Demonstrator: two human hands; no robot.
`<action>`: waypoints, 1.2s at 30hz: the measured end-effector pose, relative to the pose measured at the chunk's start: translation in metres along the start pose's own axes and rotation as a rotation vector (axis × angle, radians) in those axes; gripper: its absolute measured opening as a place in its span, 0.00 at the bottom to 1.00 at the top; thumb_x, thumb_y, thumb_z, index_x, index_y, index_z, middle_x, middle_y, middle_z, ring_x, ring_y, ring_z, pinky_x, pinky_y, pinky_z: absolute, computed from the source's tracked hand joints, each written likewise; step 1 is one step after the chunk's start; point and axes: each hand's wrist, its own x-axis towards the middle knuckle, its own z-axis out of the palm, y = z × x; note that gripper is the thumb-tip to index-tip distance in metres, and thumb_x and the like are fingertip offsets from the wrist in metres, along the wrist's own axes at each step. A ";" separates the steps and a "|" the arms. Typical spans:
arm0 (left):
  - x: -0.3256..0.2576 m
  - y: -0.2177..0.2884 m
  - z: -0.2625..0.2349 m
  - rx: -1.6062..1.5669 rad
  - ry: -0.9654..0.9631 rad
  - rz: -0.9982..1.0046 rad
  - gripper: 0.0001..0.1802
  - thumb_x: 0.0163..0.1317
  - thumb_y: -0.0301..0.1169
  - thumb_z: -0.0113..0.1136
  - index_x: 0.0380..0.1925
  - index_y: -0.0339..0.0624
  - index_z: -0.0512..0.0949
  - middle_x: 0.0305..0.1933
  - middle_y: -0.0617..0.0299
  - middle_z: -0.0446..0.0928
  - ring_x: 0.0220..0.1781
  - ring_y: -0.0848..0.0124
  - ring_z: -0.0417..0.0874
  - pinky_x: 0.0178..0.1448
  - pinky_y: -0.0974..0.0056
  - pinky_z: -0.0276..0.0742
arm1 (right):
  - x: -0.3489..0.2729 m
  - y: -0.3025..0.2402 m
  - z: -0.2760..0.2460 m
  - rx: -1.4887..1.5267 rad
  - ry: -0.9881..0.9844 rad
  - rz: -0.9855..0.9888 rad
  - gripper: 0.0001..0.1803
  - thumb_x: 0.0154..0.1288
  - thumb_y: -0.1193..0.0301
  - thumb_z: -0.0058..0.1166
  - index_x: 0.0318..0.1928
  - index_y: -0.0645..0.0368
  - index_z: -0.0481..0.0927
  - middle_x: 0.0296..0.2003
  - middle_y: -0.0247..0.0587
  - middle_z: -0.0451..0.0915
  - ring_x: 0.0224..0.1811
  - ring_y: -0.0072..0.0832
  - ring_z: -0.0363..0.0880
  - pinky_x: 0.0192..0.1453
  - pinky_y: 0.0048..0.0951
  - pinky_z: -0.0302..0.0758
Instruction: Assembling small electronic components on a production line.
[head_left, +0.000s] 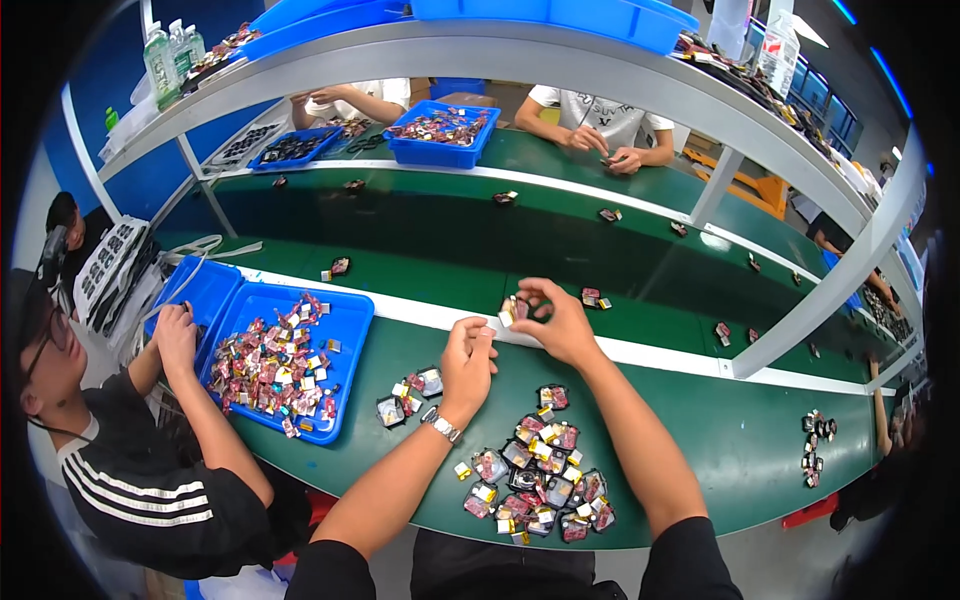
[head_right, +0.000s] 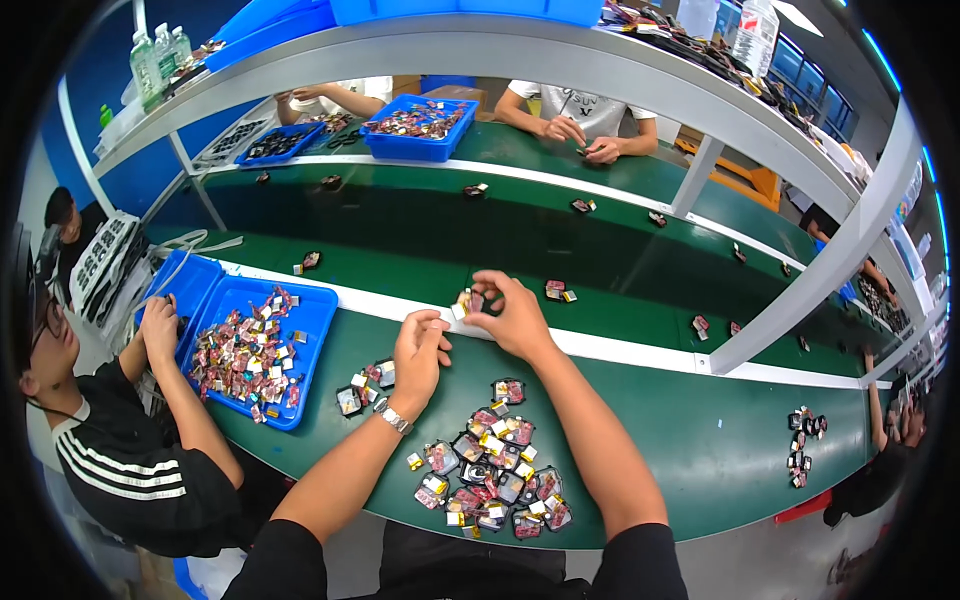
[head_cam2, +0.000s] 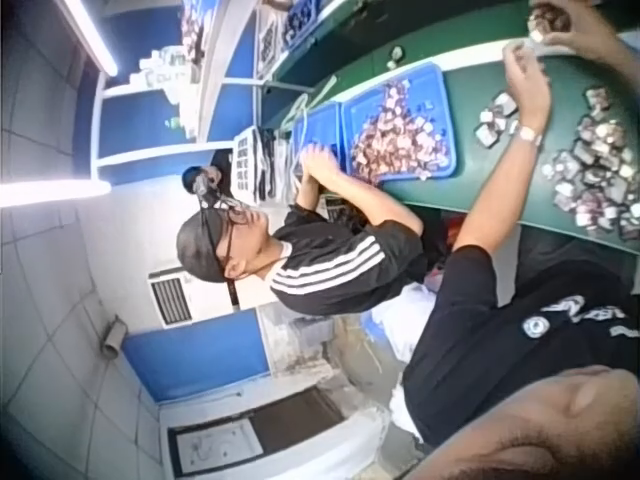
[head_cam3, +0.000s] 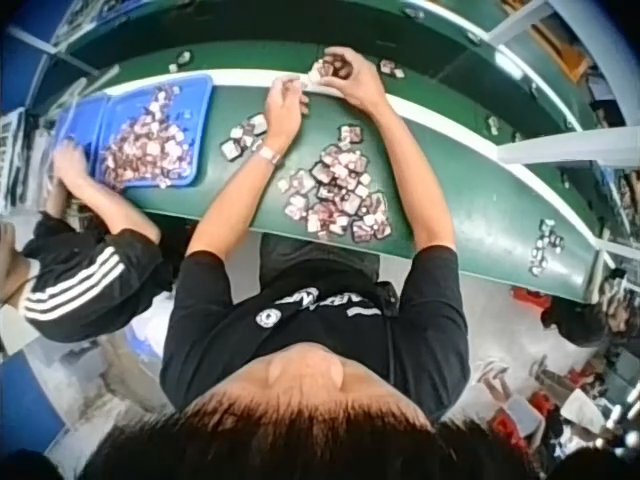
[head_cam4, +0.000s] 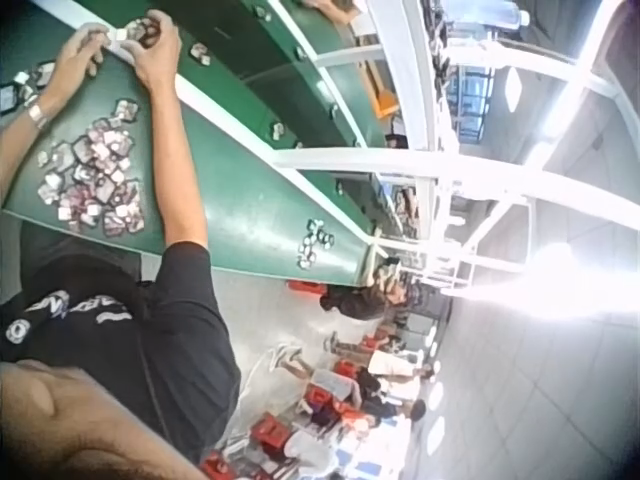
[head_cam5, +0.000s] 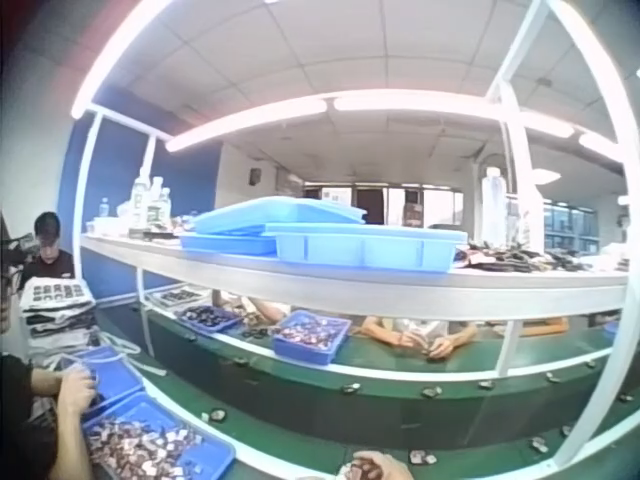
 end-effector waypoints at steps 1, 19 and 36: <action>0.002 -0.005 -0.004 -0.073 -0.077 -0.089 0.11 0.71 0.31 0.49 0.45 0.35 0.76 0.36 0.60 0.80 0.31 0.78 0.78 0.31 0.72 0.76 | -0.011 -0.008 -0.003 0.013 -0.066 -0.103 0.35 0.42 0.71 0.74 0.55 0.59 0.77 0.44 0.40 0.82 0.48 0.32 0.78 0.54 0.32 0.75; -0.005 0.001 -0.005 -0.365 -0.827 -0.308 0.24 0.72 0.26 0.45 0.67 0.37 0.62 0.42 0.58 0.79 0.40 0.74 0.84 0.47 0.69 0.83 | -0.103 -0.022 -0.010 -0.073 0.074 -0.217 0.20 0.57 0.84 0.56 0.52 0.62 0.79 0.52 0.42 0.77 0.52 0.29 0.77 0.47 0.28 0.77; -0.007 -0.007 -0.001 -0.302 -0.739 -0.287 0.17 0.72 0.23 0.47 0.59 0.37 0.67 0.48 0.55 0.79 0.42 0.73 0.83 0.47 0.68 0.84 | -0.094 -0.015 -0.007 -0.460 0.118 -0.439 0.11 0.52 0.77 0.64 0.39 0.58 0.82 0.47 0.46 0.77 0.48 0.43 0.79 0.48 0.37 0.80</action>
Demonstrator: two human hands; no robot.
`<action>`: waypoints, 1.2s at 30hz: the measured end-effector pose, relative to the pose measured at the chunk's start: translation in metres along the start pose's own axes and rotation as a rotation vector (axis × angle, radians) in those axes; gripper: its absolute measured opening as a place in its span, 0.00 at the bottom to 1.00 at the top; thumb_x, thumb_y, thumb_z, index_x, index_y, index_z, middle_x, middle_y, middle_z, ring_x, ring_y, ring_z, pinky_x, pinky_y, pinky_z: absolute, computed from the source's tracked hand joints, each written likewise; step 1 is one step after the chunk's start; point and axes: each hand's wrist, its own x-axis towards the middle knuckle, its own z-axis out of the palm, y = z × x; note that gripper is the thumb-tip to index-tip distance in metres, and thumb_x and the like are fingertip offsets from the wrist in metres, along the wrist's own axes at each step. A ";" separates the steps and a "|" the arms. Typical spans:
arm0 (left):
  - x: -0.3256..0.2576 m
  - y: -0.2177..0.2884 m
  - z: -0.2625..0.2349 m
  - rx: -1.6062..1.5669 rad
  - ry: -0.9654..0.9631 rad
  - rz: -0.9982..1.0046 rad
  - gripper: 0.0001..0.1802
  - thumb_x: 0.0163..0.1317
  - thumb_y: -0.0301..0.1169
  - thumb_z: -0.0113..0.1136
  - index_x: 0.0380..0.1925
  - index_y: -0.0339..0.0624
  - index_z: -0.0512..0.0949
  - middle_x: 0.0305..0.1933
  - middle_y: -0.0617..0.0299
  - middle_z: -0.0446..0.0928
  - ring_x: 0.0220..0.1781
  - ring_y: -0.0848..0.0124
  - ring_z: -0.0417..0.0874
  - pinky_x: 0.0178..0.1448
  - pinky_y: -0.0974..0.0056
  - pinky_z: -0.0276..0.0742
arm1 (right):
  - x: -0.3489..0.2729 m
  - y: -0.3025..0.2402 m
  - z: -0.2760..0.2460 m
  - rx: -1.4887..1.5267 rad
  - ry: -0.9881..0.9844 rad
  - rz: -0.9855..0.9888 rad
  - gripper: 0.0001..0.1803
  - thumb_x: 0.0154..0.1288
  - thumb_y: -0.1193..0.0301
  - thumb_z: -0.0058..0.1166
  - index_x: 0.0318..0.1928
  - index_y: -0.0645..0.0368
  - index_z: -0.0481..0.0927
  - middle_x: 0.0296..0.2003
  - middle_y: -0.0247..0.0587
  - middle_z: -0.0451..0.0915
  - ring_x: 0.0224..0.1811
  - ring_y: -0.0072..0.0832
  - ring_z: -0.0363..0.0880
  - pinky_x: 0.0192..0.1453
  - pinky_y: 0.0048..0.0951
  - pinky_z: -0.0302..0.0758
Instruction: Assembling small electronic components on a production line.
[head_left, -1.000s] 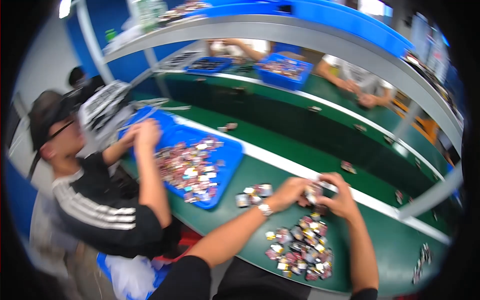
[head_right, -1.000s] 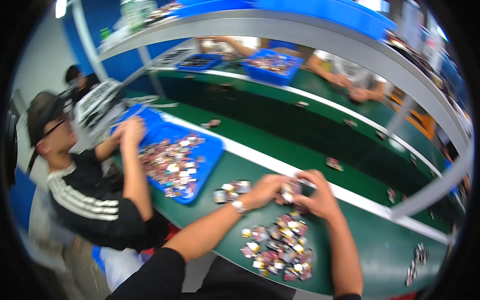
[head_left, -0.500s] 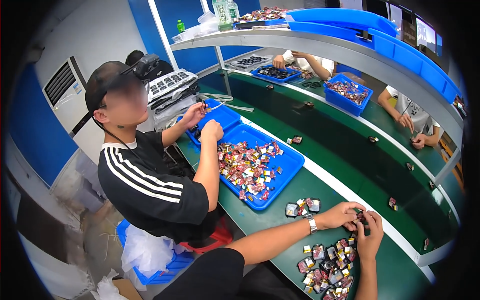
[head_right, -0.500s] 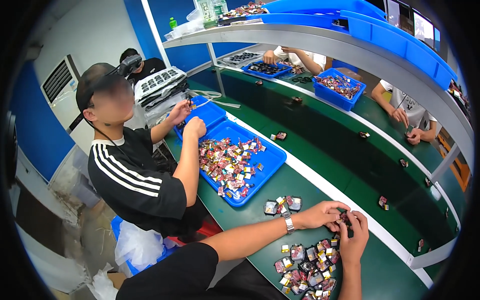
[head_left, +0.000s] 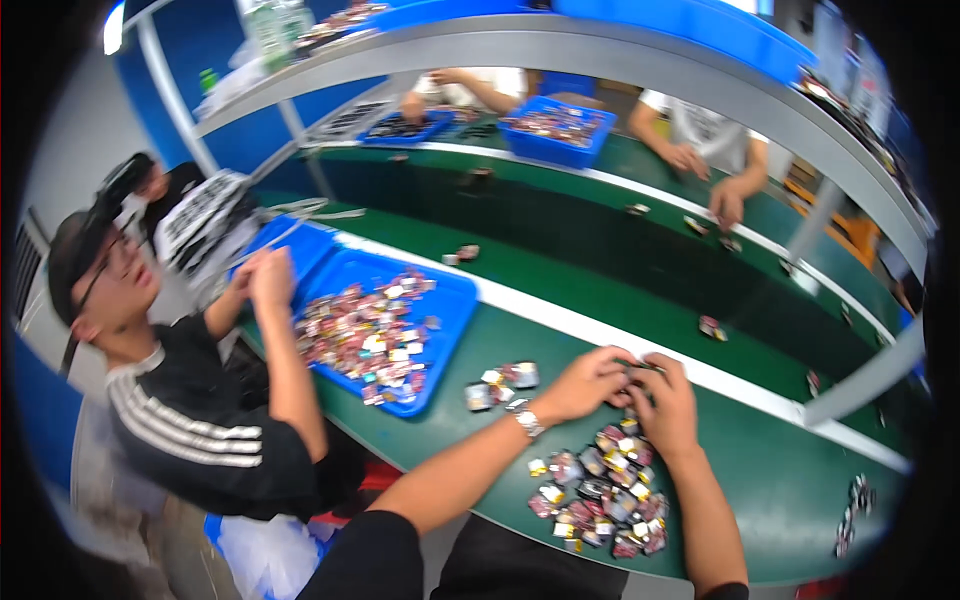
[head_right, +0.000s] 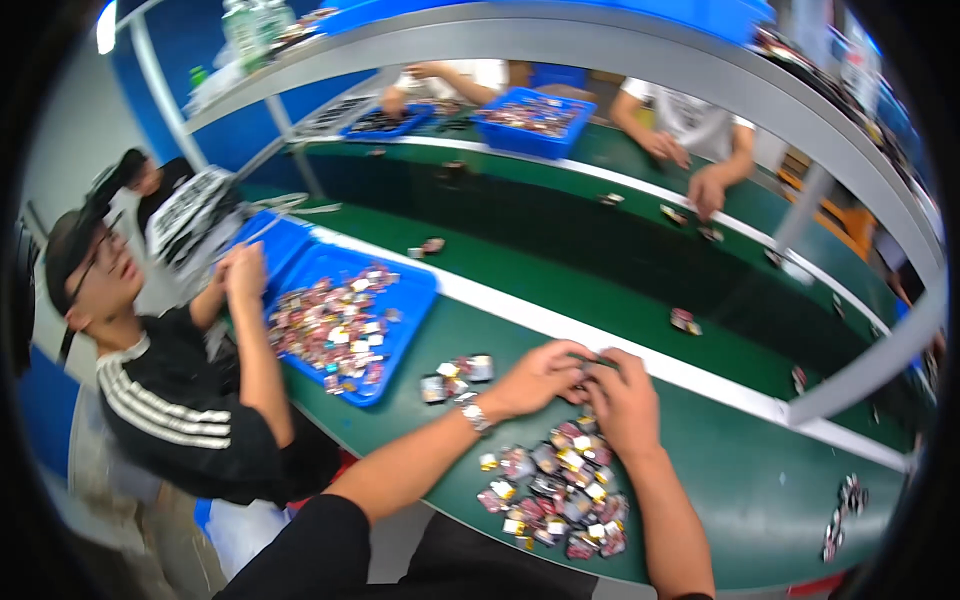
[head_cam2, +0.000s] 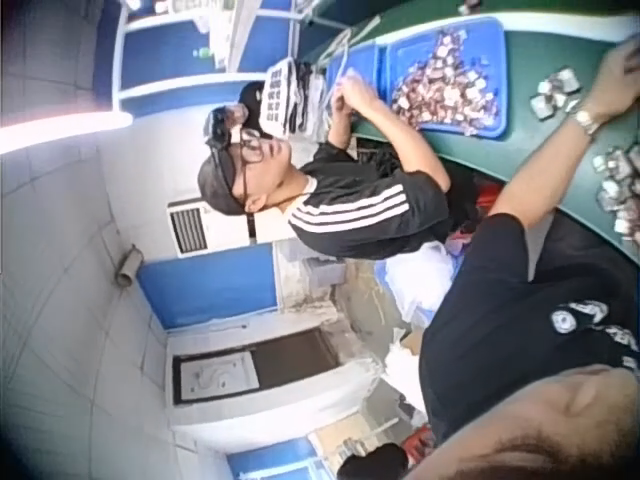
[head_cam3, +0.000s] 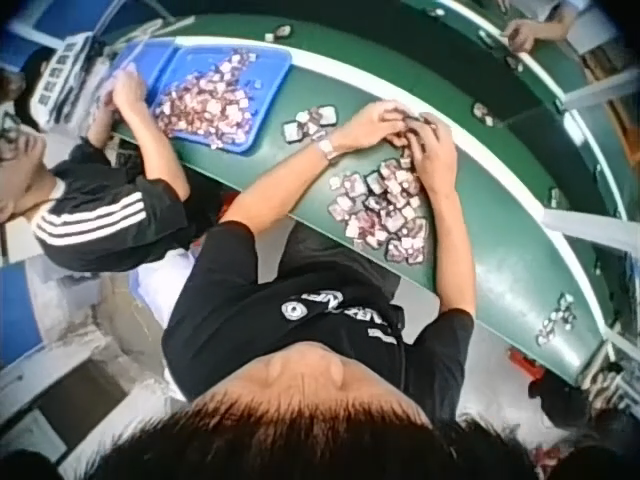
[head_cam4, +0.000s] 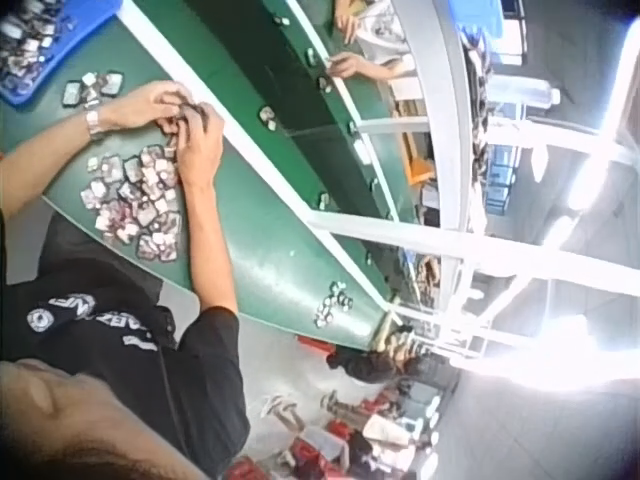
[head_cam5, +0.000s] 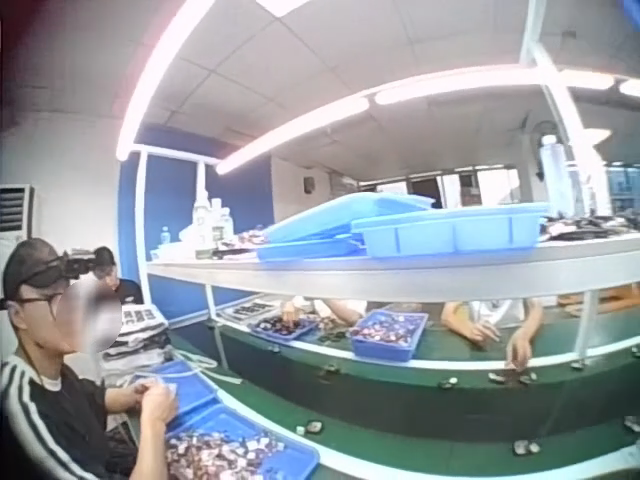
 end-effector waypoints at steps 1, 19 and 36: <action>0.002 0.002 0.004 -0.021 -0.003 -0.009 0.18 0.72 0.23 0.47 0.61 0.37 0.67 0.49 0.54 0.79 0.44 0.71 0.84 0.48 0.67 0.84 | -0.001 0.002 -0.004 -0.009 0.001 -0.003 0.11 0.52 0.78 0.64 0.38 0.57 0.82 0.47 0.44 0.77 0.47 0.41 0.79 0.46 0.35 0.81; -0.005 0.015 0.009 0.075 -0.023 -0.045 0.20 0.70 0.21 0.48 0.62 0.35 0.67 0.51 0.52 0.78 0.48 0.68 0.82 0.51 0.65 0.82 | -0.003 0.015 -0.008 0.258 -0.119 0.083 0.06 0.57 0.73 0.63 0.36 0.56 0.82 0.53 0.39 0.74 0.56 0.39 0.73 0.54 0.36 0.77; -0.007 0.015 0.006 0.094 -0.056 -0.064 0.18 0.71 0.24 0.49 0.59 0.32 0.68 0.51 0.49 0.79 0.46 0.65 0.84 0.50 0.65 0.83 | -0.017 0.017 -0.005 0.222 -0.072 -0.016 0.09 0.60 0.70 0.61 0.41 0.56 0.83 0.51 0.42 0.77 0.54 0.41 0.74 0.57 0.37 0.74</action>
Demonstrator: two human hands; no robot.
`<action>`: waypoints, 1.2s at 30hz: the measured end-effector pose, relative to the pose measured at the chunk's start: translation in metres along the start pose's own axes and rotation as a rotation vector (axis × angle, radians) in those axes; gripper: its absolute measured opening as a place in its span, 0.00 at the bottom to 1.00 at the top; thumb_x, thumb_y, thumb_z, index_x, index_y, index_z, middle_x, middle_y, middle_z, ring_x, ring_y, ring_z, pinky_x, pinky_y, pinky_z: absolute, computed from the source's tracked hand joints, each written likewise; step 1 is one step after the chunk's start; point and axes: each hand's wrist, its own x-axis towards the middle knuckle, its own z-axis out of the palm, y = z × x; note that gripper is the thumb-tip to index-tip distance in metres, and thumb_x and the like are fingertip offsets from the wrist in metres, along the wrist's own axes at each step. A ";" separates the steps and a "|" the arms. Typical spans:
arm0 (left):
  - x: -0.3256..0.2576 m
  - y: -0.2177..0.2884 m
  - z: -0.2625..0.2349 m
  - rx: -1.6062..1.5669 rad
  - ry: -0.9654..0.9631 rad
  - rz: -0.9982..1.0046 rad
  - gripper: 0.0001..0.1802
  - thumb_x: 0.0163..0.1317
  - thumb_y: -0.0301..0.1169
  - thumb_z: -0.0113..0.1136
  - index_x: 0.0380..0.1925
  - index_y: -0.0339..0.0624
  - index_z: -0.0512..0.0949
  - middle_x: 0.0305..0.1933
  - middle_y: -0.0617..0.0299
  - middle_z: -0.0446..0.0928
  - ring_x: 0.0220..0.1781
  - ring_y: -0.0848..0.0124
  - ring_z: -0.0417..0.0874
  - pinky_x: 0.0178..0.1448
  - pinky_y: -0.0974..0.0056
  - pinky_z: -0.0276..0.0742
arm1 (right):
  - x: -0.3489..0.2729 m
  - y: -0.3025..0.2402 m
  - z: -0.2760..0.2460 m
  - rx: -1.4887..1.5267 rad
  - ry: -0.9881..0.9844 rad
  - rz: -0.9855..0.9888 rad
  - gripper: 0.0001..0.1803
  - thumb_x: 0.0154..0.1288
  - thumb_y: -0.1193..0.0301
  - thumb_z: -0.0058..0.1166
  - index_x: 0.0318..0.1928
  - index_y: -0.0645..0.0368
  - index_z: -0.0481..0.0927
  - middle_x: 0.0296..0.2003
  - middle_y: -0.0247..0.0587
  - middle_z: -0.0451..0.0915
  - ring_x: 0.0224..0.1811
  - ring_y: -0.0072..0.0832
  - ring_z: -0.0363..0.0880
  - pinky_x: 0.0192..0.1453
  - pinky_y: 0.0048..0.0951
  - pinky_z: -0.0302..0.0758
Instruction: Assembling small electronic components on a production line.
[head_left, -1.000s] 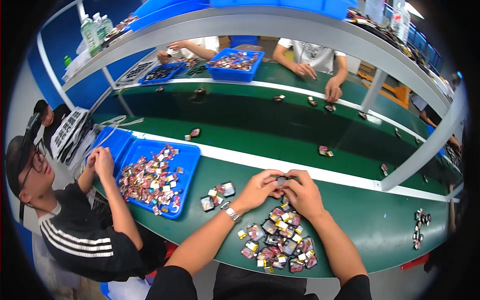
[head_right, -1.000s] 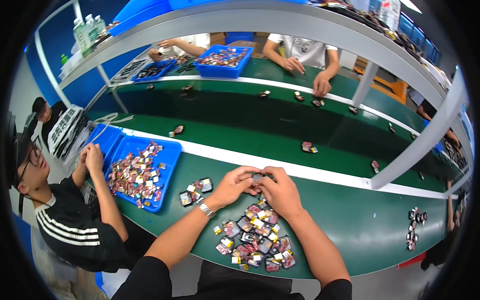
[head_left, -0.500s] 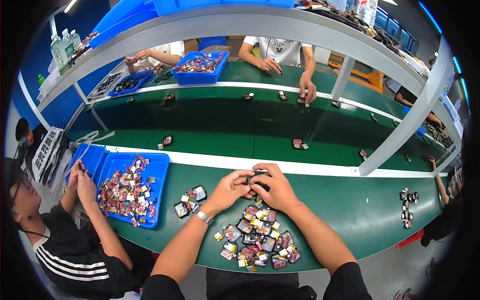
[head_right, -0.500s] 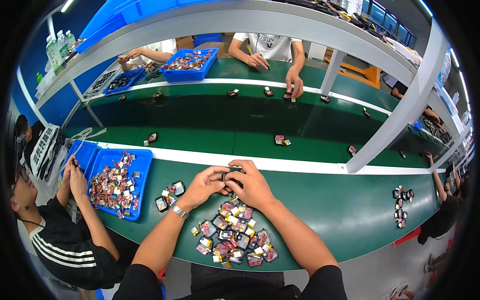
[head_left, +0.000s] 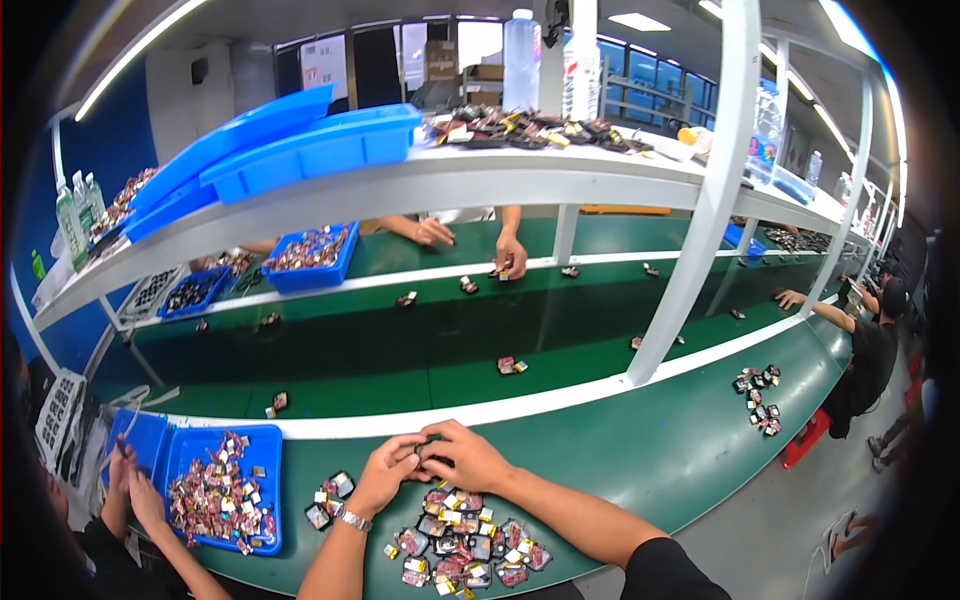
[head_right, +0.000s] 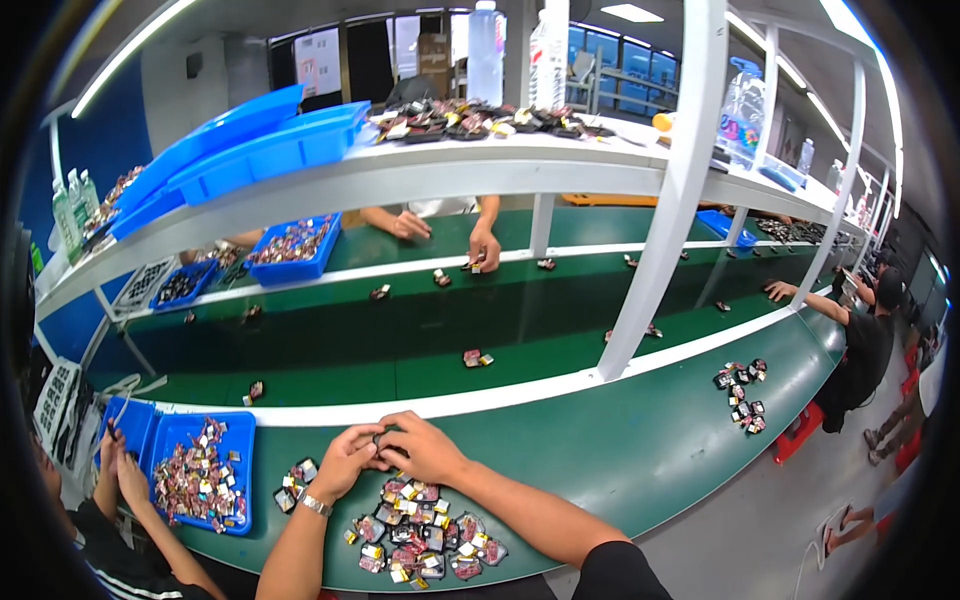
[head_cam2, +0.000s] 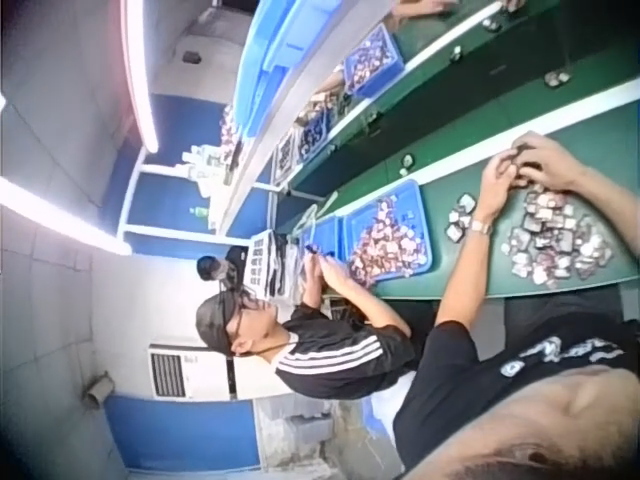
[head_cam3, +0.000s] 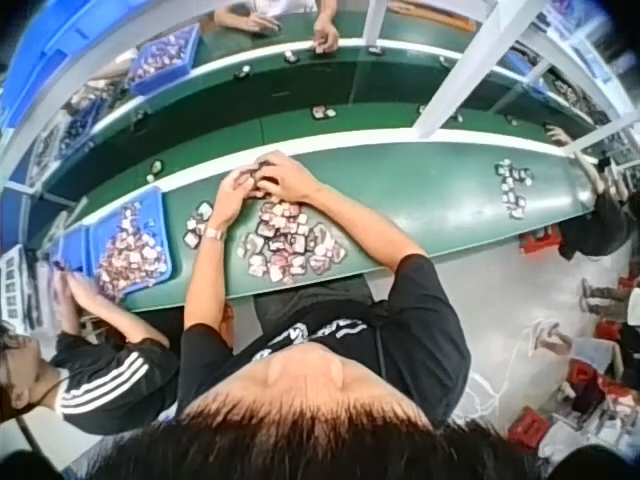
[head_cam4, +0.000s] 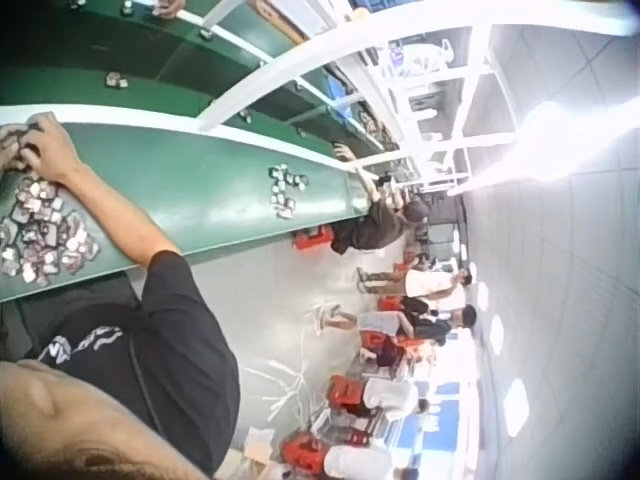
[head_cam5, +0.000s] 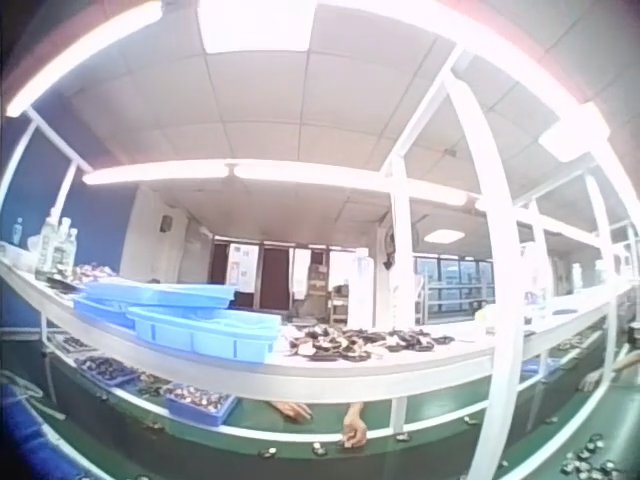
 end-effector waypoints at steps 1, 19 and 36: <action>0.001 0.001 0.001 0.005 0.002 0.005 0.18 0.71 0.24 0.49 0.59 0.32 0.68 0.50 0.49 0.79 0.45 0.65 0.85 0.50 0.65 0.84 | -0.001 -0.001 0.000 0.029 -0.003 0.002 0.08 0.60 0.70 0.60 0.39 0.58 0.82 0.51 0.44 0.76 0.55 0.42 0.74 0.58 0.37 0.73; 0.006 -0.002 0.009 0.065 0.132 0.051 0.14 0.70 0.18 0.47 0.54 0.32 0.67 0.46 0.49 0.80 0.41 0.68 0.85 0.42 0.68 0.86 | 0.000 -0.005 0.004 0.063 -0.046 0.172 0.10 0.62 0.66 0.59 0.42 0.57 0.83 0.56 0.42 0.74 0.61 0.41 0.69 0.65 0.38 0.68; 0.011 -0.007 0.009 -0.047 0.055 0.047 0.16 0.71 0.26 0.53 0.56 0.35 0.69 0.51 0.53 0.78 0.49 0.68 0.83 0.51 0.66 0.84 | -0.004 0.003 0.007 0.091 0.095 0.152 0.06 0.58 0.71 0.62 0.37 0.56 0.85 0.50 0.41 0.79 0.54 0.40 0.76 0.61 0.38 0.73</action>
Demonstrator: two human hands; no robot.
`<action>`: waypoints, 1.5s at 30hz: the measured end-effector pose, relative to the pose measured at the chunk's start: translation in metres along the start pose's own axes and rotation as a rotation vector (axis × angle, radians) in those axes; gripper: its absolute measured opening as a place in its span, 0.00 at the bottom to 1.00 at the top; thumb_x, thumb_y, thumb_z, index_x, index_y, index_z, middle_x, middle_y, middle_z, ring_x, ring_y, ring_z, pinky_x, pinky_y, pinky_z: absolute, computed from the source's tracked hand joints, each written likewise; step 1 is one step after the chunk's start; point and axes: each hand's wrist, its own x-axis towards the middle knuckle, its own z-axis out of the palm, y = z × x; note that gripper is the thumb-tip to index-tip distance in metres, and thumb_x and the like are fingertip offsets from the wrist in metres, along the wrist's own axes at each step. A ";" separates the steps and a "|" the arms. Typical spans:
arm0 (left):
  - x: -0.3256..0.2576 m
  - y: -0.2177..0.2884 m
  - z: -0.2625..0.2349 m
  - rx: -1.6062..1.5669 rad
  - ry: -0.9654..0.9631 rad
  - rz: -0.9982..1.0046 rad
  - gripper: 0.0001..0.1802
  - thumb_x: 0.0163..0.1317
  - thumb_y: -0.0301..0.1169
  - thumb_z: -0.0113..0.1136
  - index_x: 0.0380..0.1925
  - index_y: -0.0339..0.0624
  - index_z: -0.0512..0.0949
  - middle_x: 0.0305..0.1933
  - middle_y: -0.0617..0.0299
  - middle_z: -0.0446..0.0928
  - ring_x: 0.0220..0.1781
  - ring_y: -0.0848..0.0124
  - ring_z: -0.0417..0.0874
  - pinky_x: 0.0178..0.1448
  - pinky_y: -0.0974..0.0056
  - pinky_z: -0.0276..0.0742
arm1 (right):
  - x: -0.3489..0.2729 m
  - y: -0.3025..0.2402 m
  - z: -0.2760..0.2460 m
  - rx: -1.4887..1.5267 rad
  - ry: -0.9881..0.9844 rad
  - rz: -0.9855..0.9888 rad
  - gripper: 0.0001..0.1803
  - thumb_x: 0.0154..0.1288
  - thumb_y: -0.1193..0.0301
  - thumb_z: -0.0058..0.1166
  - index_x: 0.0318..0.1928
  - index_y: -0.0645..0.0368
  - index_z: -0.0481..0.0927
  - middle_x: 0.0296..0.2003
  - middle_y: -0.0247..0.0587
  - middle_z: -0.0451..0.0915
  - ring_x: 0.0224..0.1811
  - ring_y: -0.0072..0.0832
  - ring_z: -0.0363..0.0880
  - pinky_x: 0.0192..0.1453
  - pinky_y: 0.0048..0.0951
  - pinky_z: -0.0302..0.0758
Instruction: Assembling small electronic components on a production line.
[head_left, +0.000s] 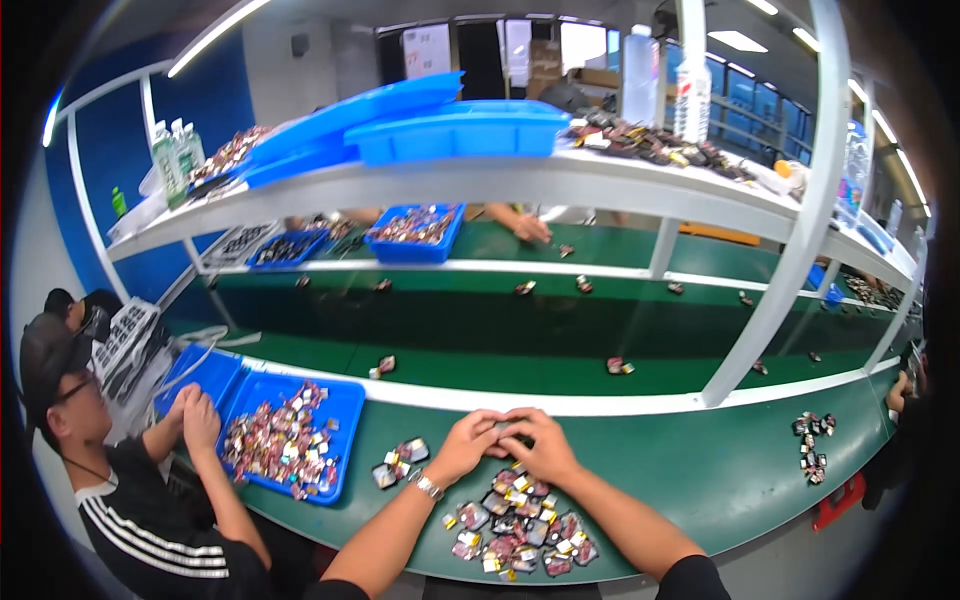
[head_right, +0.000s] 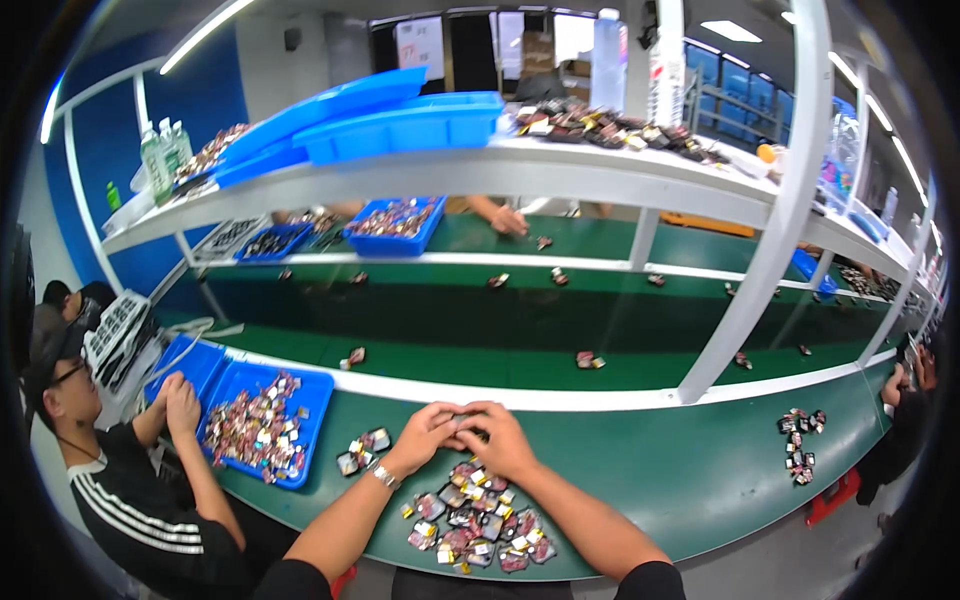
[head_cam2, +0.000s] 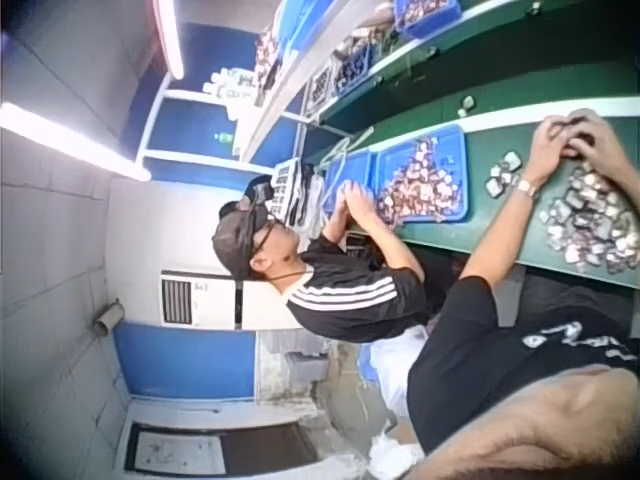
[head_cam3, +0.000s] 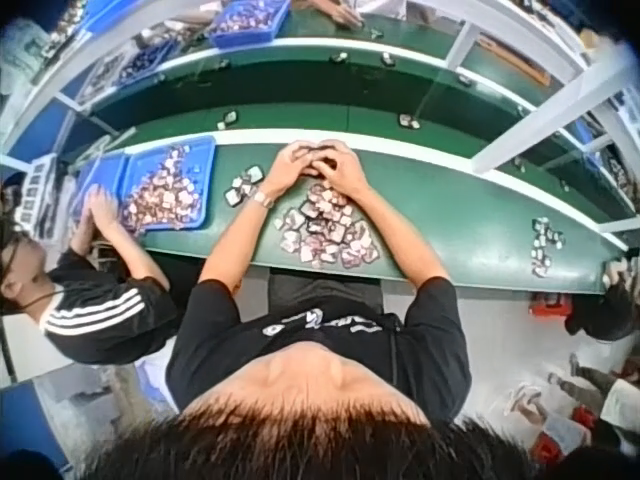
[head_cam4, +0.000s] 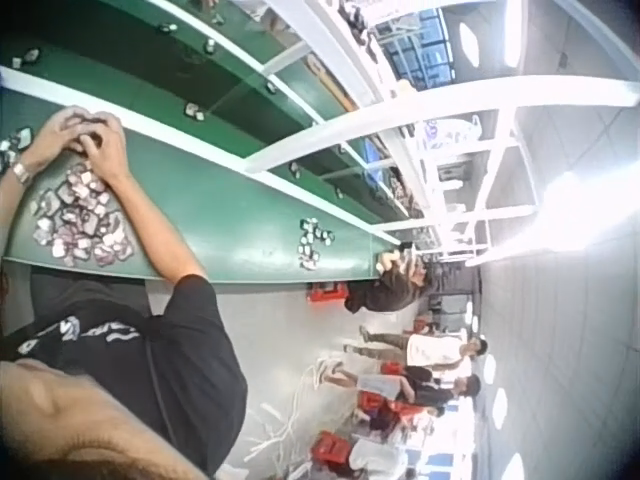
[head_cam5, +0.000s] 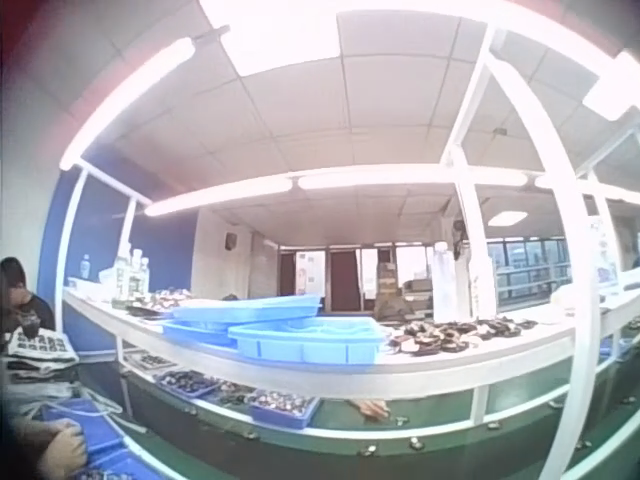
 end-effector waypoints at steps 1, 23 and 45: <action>-0.003 0.001 -0.004 -0.030 -0.007 0.011 0.16 0.71 0.25 0.52 0.57 0.35 0.69 0.52 0.53 0.78 0.50 0.68 0.83 0.51 0.66 0.84 | 0.001 -0.002 0.004 -0.024 0.012 -0.003 0.06 0.57 0.71 0.63 0.36 0.56 0.85 0.49 0.41 0.79 0.54 0.40 0.77 0.60 0.38 0.73; -0.009 -0.005 -0.016 -0.023 0.022 0.006 0.15 0.71 0.25 0.49 0.57 0.34 0.67 0.52 0.50 0.78 0.50 0.65 0.84 0.50 0.64 0.86 | -0.004 -0.011 0.016 -0.040 0.068 -0.012 0.09 0.58 0.73 0.62 0.41 0.56 0.84 0.51 0.40 0.76 0.56 0.40 0.73 0.60 0.38 0.73; -0.006 -0.007 -0.002 0.012 0.105 0.055 0.13 0.71 0.21 0.48 0.54 0.34 0.67 0.48 0.47 0.80 0.46 0.64 0.85 0.48 0.62 0.87 | -0.002 0.005 0.016 0.037 0.048 -0.019 0.09 0.57 0.71 0.61 0.40 0.53 0.86 0.57 0.43 0.76 0.62 0.42 0.69 0.67 0.40 0.66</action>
